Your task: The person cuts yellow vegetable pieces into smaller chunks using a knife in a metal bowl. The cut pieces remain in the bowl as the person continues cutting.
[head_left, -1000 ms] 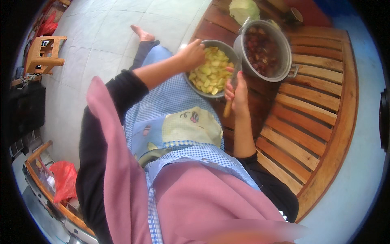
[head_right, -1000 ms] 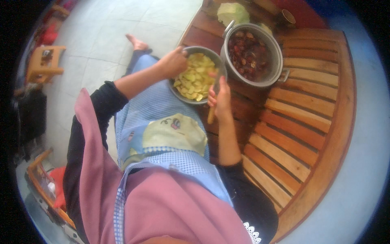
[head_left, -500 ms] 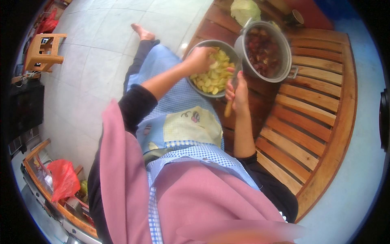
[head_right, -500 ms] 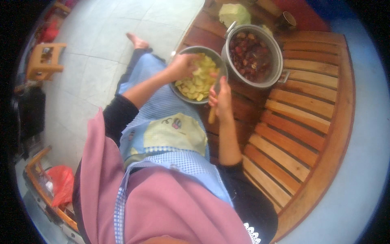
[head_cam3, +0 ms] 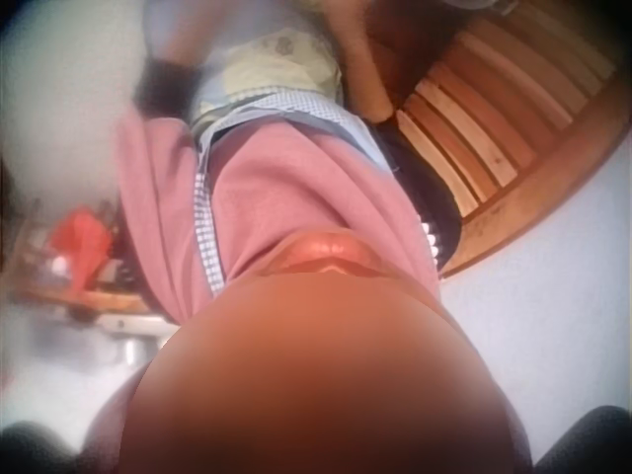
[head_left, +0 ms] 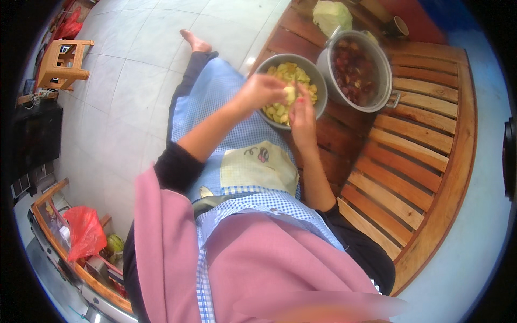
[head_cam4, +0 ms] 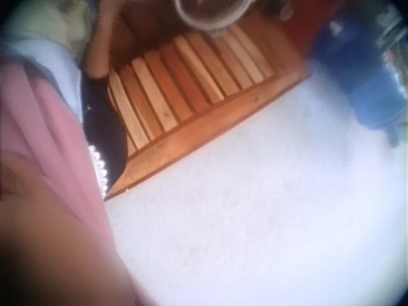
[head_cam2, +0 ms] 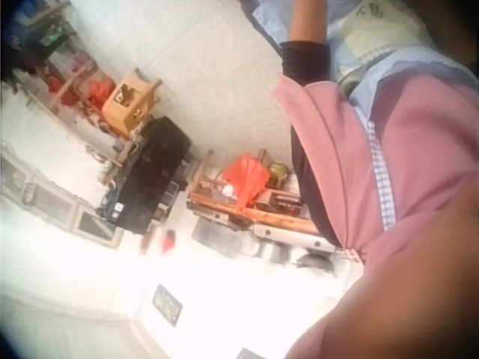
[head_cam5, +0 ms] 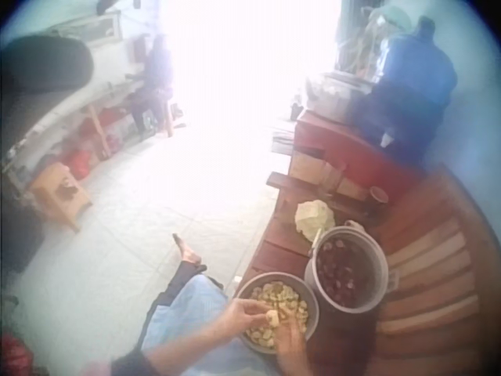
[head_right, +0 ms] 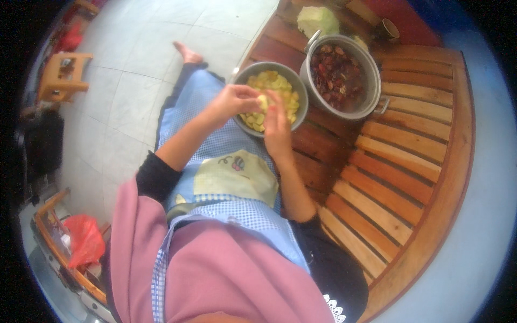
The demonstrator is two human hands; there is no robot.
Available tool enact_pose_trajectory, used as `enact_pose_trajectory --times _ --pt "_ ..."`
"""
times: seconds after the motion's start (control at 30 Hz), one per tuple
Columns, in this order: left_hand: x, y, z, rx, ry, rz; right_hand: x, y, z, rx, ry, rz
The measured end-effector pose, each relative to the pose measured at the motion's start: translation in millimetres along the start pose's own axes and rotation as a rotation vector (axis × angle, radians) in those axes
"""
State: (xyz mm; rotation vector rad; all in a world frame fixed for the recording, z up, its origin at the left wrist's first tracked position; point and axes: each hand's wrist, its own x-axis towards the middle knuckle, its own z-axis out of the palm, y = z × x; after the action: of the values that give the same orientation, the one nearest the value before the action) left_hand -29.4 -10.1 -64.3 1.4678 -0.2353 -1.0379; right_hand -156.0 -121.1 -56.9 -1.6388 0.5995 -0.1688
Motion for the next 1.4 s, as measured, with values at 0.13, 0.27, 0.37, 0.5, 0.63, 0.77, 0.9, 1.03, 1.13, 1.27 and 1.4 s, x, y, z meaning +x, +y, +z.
enact_pose_trajectory --times 0.13,0.27,0.37,0.5,0.63,0.77,0.9,1.03,1.13,1.27,1.4 --pt "-10.3 2.3 4.0 -0.110 0.014 -0.012 0.1 -6.1 2.4 -0.254 0.024 -0.300" --pt "-18.2 2.8 6.5 -0.097 0.027 -0.061 -5.4 -10.0 0.9 -0.357 0.021 -0.305" --pt "-24.0 0.6 5.6 -0.173 0.002 -0.065 -9.1 -9.4 -1.7 -0.386 0.026 -0.345" --pt "-28.5 -3.7 8.1 -0.125 -0.060 -0.086 -12.9 -1.7 -4.2 -0.438 0.011 -0.332" --pt "-36.6 -10.0 17.6 -0.207 -0.080 -0.182 -16.9 10.4 -1.3 -0.436 0.037 -0.311" --pt "-38.2 -7.6 18.9 -0.139 -0.196 -0.057 -16.4 16.6 2.2 0.021 0.039 -0.140" --pt "-15.2 0.5 17.6 0.545 0.072 0.255 -12.2 15.2 3.5 0.347 0.114 0.196" --pt "23.6 2.4 14.9 1.231 0.353 0.246 -2.9 12.2 -4.1 0.328 0.153 0.277" --pt "44.3 -4.3 18.6 1.433 0.248 0.133 1.2 12.6 -14.5 0.413 0.048 0.351" --pt "58.0 -13.1 24.4 1.594 0.189 0.126 2.7 14.9 -25.4 0.486 -0.026 0.426" --pt "56.8 -13.5 16.8 1.555 0.198 0.127 1.2 14.6 -28.7 0.520 -0.054 0.368"
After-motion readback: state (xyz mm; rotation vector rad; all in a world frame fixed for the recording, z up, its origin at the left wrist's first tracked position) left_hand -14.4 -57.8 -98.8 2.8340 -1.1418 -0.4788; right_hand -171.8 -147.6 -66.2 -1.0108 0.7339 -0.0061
